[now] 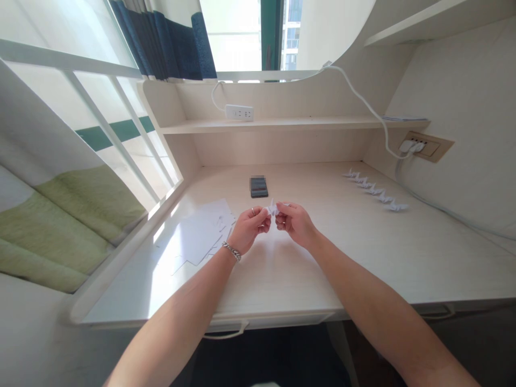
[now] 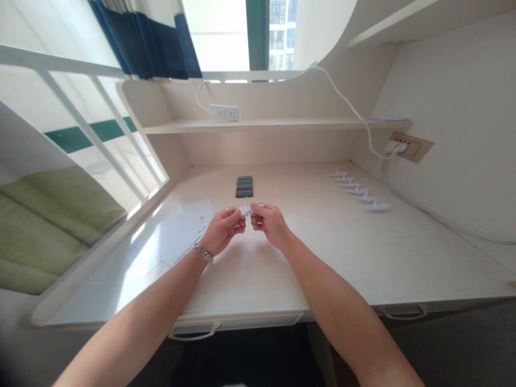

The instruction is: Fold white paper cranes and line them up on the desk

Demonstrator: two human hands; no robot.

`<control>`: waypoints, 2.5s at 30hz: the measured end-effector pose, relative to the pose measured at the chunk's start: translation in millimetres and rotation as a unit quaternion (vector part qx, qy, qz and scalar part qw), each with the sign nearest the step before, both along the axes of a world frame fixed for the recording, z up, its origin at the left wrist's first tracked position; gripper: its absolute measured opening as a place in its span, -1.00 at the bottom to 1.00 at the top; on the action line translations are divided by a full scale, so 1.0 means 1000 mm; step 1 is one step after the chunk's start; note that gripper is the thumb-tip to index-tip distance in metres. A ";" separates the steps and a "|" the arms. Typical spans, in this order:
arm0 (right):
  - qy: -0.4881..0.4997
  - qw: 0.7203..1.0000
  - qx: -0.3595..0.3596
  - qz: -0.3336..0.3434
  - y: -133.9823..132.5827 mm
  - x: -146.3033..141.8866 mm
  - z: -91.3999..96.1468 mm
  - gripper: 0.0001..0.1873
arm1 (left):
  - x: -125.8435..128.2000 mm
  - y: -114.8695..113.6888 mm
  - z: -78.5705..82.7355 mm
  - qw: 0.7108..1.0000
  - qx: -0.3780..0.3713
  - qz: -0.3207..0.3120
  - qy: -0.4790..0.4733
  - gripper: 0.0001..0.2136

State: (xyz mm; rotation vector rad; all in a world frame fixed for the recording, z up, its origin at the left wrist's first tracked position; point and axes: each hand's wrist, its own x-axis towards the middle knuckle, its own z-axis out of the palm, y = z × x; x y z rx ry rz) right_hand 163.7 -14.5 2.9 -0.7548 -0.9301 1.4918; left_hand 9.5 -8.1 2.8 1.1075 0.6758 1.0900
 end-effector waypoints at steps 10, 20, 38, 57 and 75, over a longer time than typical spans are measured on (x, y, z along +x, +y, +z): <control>0.058 0.998 -0.020 -0.021 0.006 0.003 -0.002 -0.65 | -0.005 0.002 0.004 0.995 -0.031 0.005 -0.098 -0.76; 0.024 0.999 -0.022 -0.025 0.006 0.007 -0.003 -0.66 | -0.005 0.005 0.004 0.997 -0.026 0.041 -0.066 -0.67; -0.005 0.999 -0.019 -0.044 0.006 0.006 -0.004 -0.62 | -0.006 0.006 0.003 0.999 -0.021 0.039 -0.005 -0.64; -0.379 0.868 0.210 -0.244 -0.002 0.000 -0.009 -0.78 | -0.003 0.010 -0.003 0.995 -0.044 0.080 0.031 -0.68; -0.441 0.836 0.182 -0.272 0.007 0.007 -0.015 -0.80 | -0.007 0.015 -0.014 0.989 0.006 0.071 0.128 -0.69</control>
